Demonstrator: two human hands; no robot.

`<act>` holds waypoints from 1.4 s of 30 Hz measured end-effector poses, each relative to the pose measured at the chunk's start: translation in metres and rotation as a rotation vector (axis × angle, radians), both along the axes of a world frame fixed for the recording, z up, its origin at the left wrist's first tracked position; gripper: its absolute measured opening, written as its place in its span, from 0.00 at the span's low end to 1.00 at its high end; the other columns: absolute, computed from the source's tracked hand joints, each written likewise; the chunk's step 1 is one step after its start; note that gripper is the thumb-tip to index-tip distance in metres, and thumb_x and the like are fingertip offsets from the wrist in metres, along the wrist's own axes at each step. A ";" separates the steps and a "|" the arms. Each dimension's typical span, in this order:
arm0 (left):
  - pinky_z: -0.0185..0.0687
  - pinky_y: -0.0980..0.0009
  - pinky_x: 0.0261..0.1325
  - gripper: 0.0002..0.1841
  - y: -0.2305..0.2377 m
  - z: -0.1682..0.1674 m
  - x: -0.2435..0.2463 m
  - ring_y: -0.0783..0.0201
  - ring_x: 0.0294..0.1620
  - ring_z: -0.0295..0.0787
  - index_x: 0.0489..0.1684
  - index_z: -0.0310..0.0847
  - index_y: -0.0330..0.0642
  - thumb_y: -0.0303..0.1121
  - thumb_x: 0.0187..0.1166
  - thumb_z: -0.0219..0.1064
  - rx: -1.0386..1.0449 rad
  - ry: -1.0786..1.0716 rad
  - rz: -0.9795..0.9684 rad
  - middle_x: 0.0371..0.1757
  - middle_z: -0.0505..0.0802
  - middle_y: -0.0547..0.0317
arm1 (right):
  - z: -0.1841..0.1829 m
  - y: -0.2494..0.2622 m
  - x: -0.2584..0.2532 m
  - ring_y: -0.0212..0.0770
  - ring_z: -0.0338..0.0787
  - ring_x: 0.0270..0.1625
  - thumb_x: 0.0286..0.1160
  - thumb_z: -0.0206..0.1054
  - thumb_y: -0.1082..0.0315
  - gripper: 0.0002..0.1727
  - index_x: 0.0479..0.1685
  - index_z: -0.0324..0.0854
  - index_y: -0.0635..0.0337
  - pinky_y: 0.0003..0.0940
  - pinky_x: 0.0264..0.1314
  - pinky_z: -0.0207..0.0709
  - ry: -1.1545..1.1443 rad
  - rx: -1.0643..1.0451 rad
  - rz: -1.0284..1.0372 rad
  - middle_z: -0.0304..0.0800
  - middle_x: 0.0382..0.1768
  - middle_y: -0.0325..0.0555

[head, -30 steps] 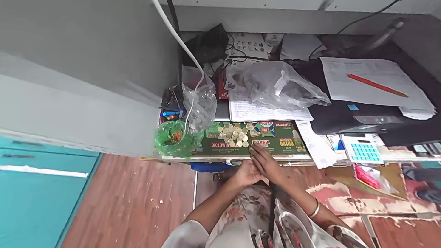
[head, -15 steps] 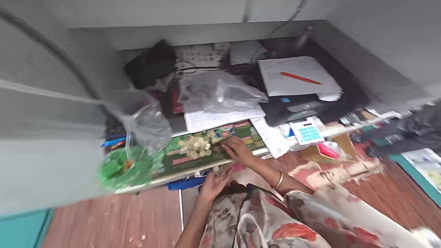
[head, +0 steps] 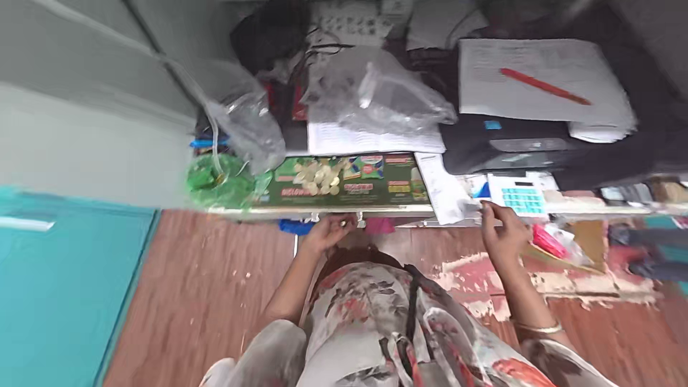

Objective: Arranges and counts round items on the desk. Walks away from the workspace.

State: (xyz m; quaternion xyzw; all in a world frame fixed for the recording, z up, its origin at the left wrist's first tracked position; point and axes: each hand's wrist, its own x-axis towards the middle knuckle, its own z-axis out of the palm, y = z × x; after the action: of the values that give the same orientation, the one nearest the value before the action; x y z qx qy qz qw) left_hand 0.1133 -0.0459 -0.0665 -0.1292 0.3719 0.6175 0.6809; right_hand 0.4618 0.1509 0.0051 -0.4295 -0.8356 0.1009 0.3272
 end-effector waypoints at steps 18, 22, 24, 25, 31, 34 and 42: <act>0.57 0.85 0.13 0.23 -0.142 -0.025 -0.027 0.78 0.11 0.64 0.22 0.70 0.51 0.38 0.90 0.35 0.037 0.042 0.423 0.15 0.75 0.71 | -0.059 -0.096 -0.106 0.48 0.92 0.36 0.81 0.60 0.64 0.17 0.39 0.92 0.67 0.40 0.44 0.86 -0.087 -0.134 0.676 0.93 0.31 0.54; 0.56 0.84 0.13 0.27 -0.174 -0.050 -0.013 0.78 0.10 0.61 0.19 0.67 0.54 0.48 0.95 0.35 -0.065 0.105 0.430 0.14 0.72 0.73 | -0.104 -0.122 -0.136 0.51 0.95 0.42 0.84 0.60 0.60 0.19 0.42 0.92 0.64 0.48 0.49 0.88 -0.305 -0.384 0.871 0.95 0.38 0.54; 0.59 0.84 0.14 0.26 -0.190 -0.066 0.001 0.78 0.11 0.63 0.20 0.68 0.53 0.47 0.95 0.39 -0.145 0.086 0.428 0.15 0.74 0.72 | -0.136 -0.132 -0.156 0.58 0.95 0.49 0.85 0.59 0.60 0.20 0.48 0.92 0.67 0.57 0.58 0.85 -0.518 -0.624 0.923 0.94 0.44 0.61; 0.61 0.84 0.15 0.25 -0.196 -0.078 0.006 0.78 0.11 0.65 0.21 0.69 0.52 0.47 0.95 0.42 -0.174 0.073 0.430 0.16 0.75 0.72 | -0.158 -0.133 -0.169 0.60 0.93 0.54 0.86 0.58 0.61 0.20 0.51 0.91 0.68 0.58 0.63 0.82 -0.619 -0.715 0.937 0.94 0.48 0.63; 0.77 0.81 0.28 0.19 -0.214 -0.138 0.064 0.76 0.23 0.79 0.46 0.82 0.36 0.40 0.95 0.48 -0.412 0.133 0.308 0.28 0.86 0.65 | -0.295 -0.125 -0.245 0.65 0.83 0.73 0.86 0.54 0.70 0.20 0.69 0.83 0.70 0.58 0.81 0.69 -0.923 -0.833 0.915 0.86 0.66 0.69; 0.70 0.81 0.26 0.17 -0.206 -0.183 0.091 0.77 0.21 0.72 0.51 0.83 0.35 0.36 0.94 0.49 -0.427 0.119 0.227 0.26 0.82 0.68 | -0.335 -0.125 -0.288 0.68 0.75 0.79 0.86 0.60 0.65 0.23 0.75 0.77 0.67 0.67 0.80 0.63 -1.126 -0.761 0.779 0.79 0.73 0.70; 0.73 0.76 0.67 0.19 -0.126 -0.200 0.028 0.66 0.61 0.80 0.76 0.68 0.27 0.26 0.93 0.46 -0.694 0.285 -0.112 0.65 0.84 0.47 | -0.445 -0.115 -0.318 0.62 0.74 0.83 0.87 0.54 0.69 0.25 0.81 0.72 0.67 0.57 0.87 0.62 -0.882 -0.525 0.795 0.77 0.77 0.67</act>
State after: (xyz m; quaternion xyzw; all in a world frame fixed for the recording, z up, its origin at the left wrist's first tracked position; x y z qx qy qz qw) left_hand 0.1409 -0.1714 -0.2662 -0.2446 0.6565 0.4282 0.5708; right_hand 0.1435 0.0360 -0.4402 -0.1543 -0.9344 0.2296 -0.2247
